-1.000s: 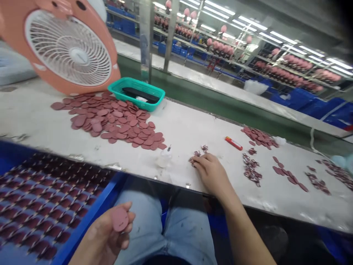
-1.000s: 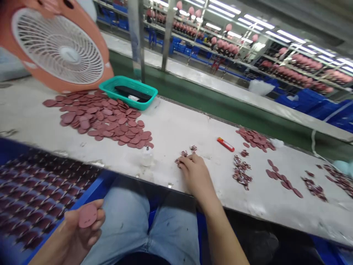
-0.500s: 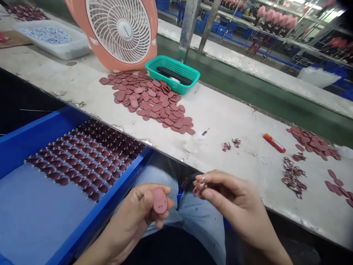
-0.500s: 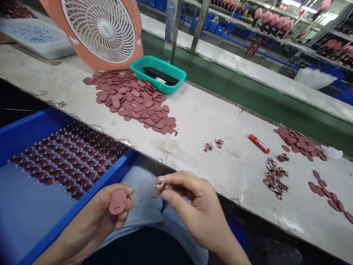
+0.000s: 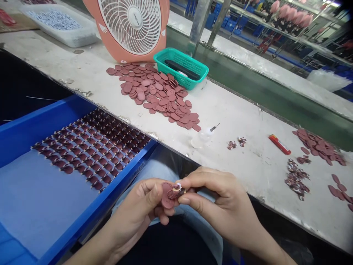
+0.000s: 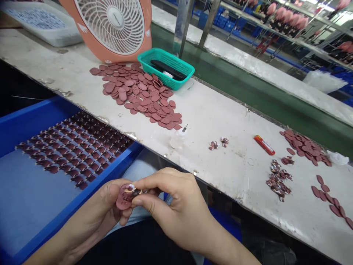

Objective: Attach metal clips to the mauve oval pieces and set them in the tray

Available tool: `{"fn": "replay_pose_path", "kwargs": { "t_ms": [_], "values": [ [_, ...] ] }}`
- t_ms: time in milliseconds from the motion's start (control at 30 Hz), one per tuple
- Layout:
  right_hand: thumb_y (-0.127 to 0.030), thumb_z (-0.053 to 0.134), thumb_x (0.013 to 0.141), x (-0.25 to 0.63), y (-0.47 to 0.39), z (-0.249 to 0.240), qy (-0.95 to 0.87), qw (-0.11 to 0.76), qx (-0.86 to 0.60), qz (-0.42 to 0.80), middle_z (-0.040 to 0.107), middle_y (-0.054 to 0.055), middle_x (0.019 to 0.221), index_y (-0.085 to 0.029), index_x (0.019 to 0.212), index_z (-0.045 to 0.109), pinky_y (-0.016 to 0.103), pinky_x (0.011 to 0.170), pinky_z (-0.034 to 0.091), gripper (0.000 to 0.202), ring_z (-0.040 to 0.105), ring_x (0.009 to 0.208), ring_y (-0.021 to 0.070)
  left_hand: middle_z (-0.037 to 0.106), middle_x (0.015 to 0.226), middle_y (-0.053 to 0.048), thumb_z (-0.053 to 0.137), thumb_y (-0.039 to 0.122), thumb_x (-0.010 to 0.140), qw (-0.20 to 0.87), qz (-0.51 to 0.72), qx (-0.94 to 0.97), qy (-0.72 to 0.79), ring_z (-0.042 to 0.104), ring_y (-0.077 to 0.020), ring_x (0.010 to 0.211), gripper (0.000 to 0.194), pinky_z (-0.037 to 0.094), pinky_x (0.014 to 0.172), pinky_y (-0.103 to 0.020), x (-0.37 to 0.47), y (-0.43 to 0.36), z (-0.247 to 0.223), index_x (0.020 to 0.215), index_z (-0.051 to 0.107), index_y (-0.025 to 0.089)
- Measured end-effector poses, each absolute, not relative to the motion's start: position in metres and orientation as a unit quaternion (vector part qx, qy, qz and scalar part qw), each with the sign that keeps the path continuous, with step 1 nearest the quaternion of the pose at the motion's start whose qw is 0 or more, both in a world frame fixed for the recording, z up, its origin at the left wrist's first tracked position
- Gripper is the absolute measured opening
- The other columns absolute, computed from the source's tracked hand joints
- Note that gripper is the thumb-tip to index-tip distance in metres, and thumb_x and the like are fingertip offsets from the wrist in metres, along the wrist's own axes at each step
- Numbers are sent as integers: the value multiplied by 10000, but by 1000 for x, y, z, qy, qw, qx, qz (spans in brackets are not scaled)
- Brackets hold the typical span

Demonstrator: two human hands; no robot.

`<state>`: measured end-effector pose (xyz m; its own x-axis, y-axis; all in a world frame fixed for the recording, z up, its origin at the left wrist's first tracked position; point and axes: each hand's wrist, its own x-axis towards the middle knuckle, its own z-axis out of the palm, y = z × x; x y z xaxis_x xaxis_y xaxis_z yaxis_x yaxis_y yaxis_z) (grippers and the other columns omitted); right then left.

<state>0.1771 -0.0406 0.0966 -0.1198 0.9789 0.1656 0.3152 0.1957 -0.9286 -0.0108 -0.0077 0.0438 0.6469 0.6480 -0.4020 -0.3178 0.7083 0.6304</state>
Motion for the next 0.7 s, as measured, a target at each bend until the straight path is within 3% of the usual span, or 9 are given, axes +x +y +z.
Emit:
{"fn": "replay_pose_path", "kwargs": {
  "t_ms": [300,700],
  "values": [
    [-117,748,885,179,-41,99,-686,410,-484,356,776,3,870,-158,1019,744,197,768,527,140,690,774,93,623,586,-4,809,583,730,869,263,243,343,515,-83,515,413,482,501,-155,-8,-6,45,665,774,176],
    [-127,734,891,181,-38,101,-687,382,-501,362,776,-36,865,-226,1004,748,204,722,528,151,687,738,96,630,640,-12,834,559,710,876,264,209,346,550,-87,549,399,491,484,-139,-8,-7,43,710,788,163]
  ]
}}
